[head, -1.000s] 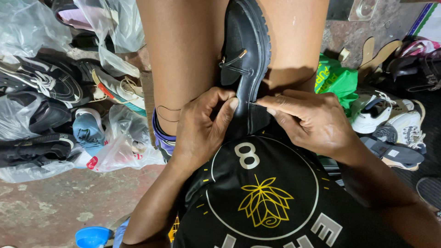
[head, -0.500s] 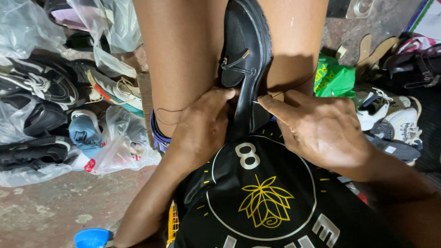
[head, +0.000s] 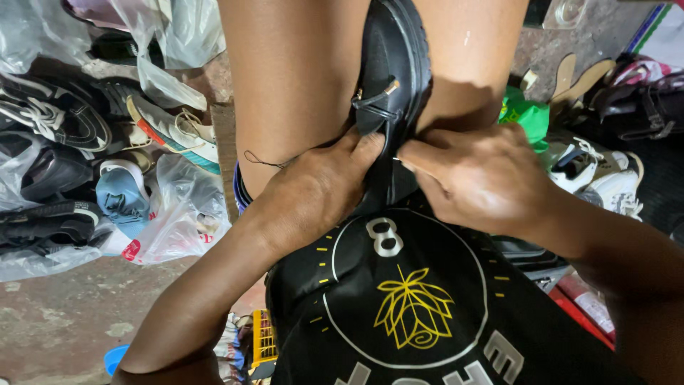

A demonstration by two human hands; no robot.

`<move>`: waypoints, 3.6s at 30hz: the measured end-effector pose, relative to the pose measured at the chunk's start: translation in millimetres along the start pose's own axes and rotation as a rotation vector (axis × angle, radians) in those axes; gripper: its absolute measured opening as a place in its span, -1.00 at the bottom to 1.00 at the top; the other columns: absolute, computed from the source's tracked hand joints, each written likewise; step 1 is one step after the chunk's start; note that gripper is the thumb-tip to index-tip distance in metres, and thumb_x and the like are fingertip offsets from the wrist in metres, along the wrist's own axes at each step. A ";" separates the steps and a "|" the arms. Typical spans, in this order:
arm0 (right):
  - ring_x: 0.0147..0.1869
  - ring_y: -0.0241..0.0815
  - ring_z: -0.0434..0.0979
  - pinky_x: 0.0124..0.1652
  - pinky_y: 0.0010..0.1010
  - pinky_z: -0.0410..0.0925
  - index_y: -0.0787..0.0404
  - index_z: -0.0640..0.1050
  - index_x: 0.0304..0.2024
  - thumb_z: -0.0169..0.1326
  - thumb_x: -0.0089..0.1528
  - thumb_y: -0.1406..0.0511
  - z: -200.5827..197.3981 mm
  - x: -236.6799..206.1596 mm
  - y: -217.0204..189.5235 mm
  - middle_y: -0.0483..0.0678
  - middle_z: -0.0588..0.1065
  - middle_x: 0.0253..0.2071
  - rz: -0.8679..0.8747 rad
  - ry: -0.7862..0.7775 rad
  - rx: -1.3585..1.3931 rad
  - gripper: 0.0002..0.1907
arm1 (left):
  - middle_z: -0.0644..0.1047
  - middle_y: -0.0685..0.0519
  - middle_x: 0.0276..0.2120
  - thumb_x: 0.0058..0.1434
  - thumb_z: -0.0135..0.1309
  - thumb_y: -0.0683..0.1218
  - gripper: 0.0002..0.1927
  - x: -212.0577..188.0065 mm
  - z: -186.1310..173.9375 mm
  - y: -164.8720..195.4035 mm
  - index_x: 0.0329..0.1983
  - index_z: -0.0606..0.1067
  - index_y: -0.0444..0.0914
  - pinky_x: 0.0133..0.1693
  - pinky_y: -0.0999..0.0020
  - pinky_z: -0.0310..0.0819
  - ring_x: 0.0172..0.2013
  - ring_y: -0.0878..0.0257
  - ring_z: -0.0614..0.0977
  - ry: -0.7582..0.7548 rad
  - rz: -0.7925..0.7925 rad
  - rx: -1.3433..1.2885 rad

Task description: The person sits on the floor of a shoe repair area with a black shoe held between their legs and hand-stitches the shoe's upper to the sole using a needle and thread, pulling stitches tight one after another. They briefly use a yellow-handled awl to work the leather before resuming sewing.

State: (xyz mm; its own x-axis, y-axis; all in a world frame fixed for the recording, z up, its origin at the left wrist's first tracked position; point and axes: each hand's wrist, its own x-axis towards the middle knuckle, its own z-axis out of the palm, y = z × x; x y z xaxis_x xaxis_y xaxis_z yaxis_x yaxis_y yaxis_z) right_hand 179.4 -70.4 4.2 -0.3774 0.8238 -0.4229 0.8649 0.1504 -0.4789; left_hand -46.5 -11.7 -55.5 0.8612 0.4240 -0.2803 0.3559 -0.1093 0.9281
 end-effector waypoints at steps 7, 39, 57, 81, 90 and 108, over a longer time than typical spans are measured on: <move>-0.54 0.02 0.54 -0.52 -0.14 0.36 0.18 0.55 -0.27 0.18 0.24 0.30 -7.5 5.1 -9.7 -0.04 0.51 -0.54 0.048 0.019 0.023 -0.90 | 0.49 -0.26 0.02 0.23 0.07 -0.26 -0.48 -6.1 8.1 -6.3 0.28 0.31 -0.33 -0.06 -0.04 0.50 -0.06 -0.28 0.59 0.108 0.119 -0.040; 0.05 0.23 0.54 -0.01 -0.02 0.41 0.34 0.60 0.05 0.30 0.33 0.00 -105.9 -6.1 164.2 0.20 0.53 -0.05 0.383 0.813 -0.338 -0.46 | 0.51 0.21 -0.08 0.49 -0.04 -0.20 -0.78 156.9 -80.5 60.9 0.16 0.47 -0.29 0.04 0.50 0.39 -0.06 0.45 0.46 0.185 0.283 -0.499; -0.27 -0.04 0.62 -0.24 -0.27 0.42 0.12 0.65 0.01 0.18 0.33 0.16 -121.1 -2.6 201.7 0.03 0.63 -0.12 0.493 0.637 0.149 -0.73 | 0.57 -0.05 -0.23 0.41 0.05 -0.15 -0.79 228.0 -95.6 81.2 0.07 0.49 -0.29 -0.16 0.34 0.48 -0.24 0.20 0.62 0.289 0.303 -0.100; -0.05 0.34 0.55 -0.12 0.07 0.39 0.35 0.54 -0.21 0.21 0.11 0.29 -108.3 43.0 176.8 0.26 0.55 -0.21 0.596 0.624 -0.159 -0.72 | 0.62 -0.10 -0.12 0.31 0.09 -0.11 -0.72 162.5 -102.0 52.9 0.05 0.51 -0.30 -0.02 0.25 0.51 -0.09 0.02 0.66 0.370 0.325 -0.175; -0.10 0.34 0.57 -0.11 0.07 0.41 0.32 0.56 -0.19 0.15 0.08 0.34 -103.2 59.9 159.6 0.26 0.58 -0.23 0.783 0.533 -0.291 -0.75 | 0.61 -0.12 -0.14 0.32 0.11 -0.16 -0.76 144.2 -117.8 49.2 0.04 0.49 -0.31 -0.08 0.22 0.54 -0.15 -0.02 0.68 0.408 0.394 -0.228; -0.09 0.22 0.60 -0.16 0.02 0.39 0.26 0.60 -0.17 0.27 0.23 0.13 -115.6 64.4 156.9 0.10 0.61 -0.17 0.627 0.519 -0.244 -0.67 | 0.59 -0.12 -0.08 0.34 0.07 -0.14 -0.74 146.7 -118.8 55.0 0.06 0.51 -0.31 0.00 0.12 0.51 -0.05 -0.08 0.64 0.496 0.394 -0.026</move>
State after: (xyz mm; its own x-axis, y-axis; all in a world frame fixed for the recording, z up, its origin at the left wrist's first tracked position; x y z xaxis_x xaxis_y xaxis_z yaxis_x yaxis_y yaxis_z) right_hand 329.1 69.4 -9.3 0.3440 0.9313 -0.1198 0.9329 -0.3535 -0.0691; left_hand 56.3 151.4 -16.5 0.6526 0.7235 0.2249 0.0318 -0.3228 0.9459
